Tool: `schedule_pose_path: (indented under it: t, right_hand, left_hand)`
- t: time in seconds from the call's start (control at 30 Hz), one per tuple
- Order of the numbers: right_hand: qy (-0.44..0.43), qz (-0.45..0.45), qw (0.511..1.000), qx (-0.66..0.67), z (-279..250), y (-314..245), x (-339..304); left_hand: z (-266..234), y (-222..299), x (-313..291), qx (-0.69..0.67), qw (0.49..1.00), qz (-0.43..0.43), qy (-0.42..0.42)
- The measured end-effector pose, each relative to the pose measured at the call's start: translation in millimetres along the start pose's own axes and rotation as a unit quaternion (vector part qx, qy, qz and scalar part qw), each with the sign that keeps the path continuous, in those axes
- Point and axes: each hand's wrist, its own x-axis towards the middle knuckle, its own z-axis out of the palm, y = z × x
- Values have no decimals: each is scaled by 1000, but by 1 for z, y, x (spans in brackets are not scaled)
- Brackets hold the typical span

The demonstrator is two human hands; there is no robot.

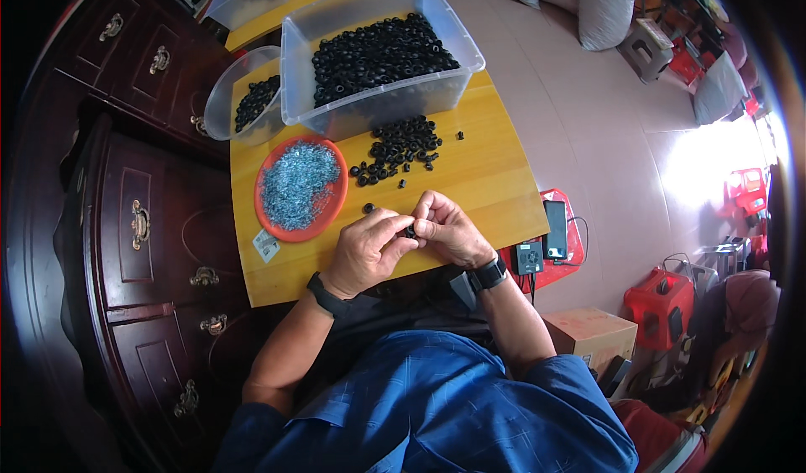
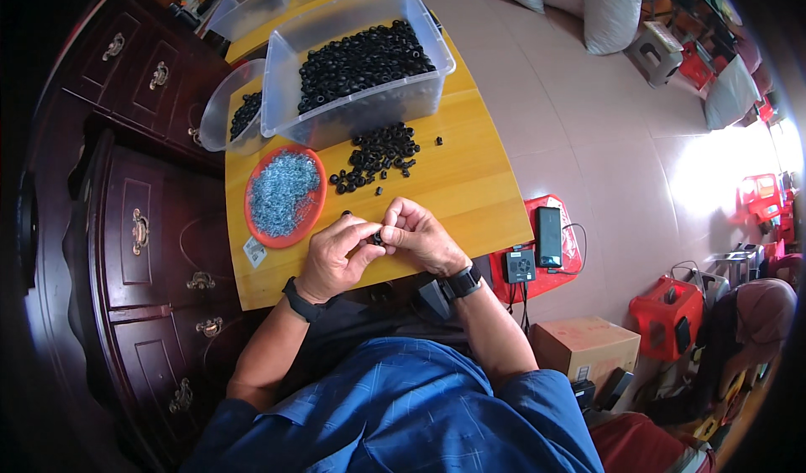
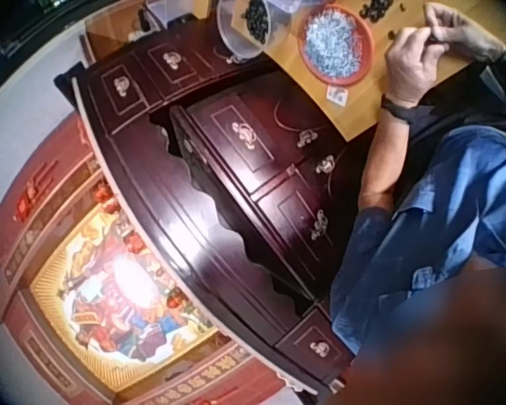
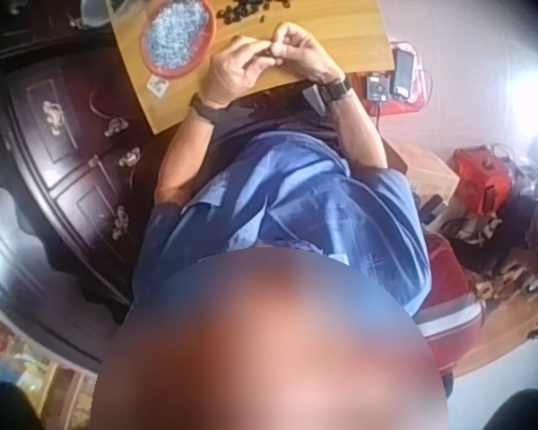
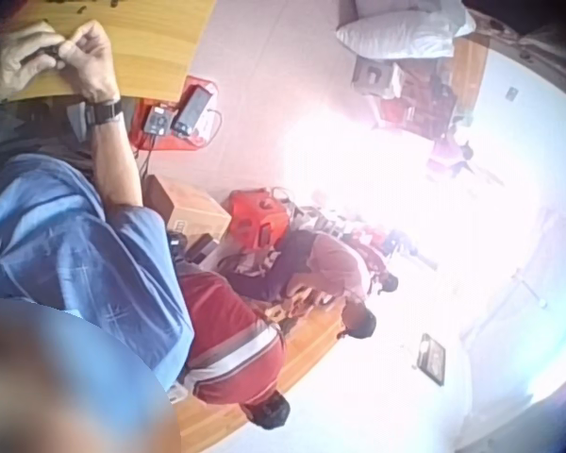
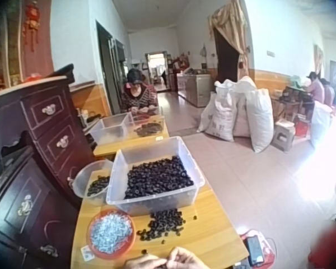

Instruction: Manual assembly and sorting of small black plastic components and blue beads at a workstation.

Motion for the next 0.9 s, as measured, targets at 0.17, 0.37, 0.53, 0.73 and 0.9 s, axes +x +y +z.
schedule_pose_path:
  t: [0.17,0.37,0.53,0.73,0.9]
  right_hand:
    - [19,-12,1000,-14,2,0,1]
    - [2,-4,996,84,-3,-2,1]
    - [-9,7,992,122,-3,-3,-1]
    - [-3,1,993,118,-3,-2,-2]
    - [-5,5,994,111,-1,-2,-3]
  left_hand:
    - [0,0,-2,-14,999,-34,1]
    - [1,-1,7,-19,1000,-10,-16]
    - [-3,-1,13,-46,998,-12,-45]
    - [-4,0,15,-61,996,-35,-59]
    - [-4,-3,12,-87,992,-51,-70]
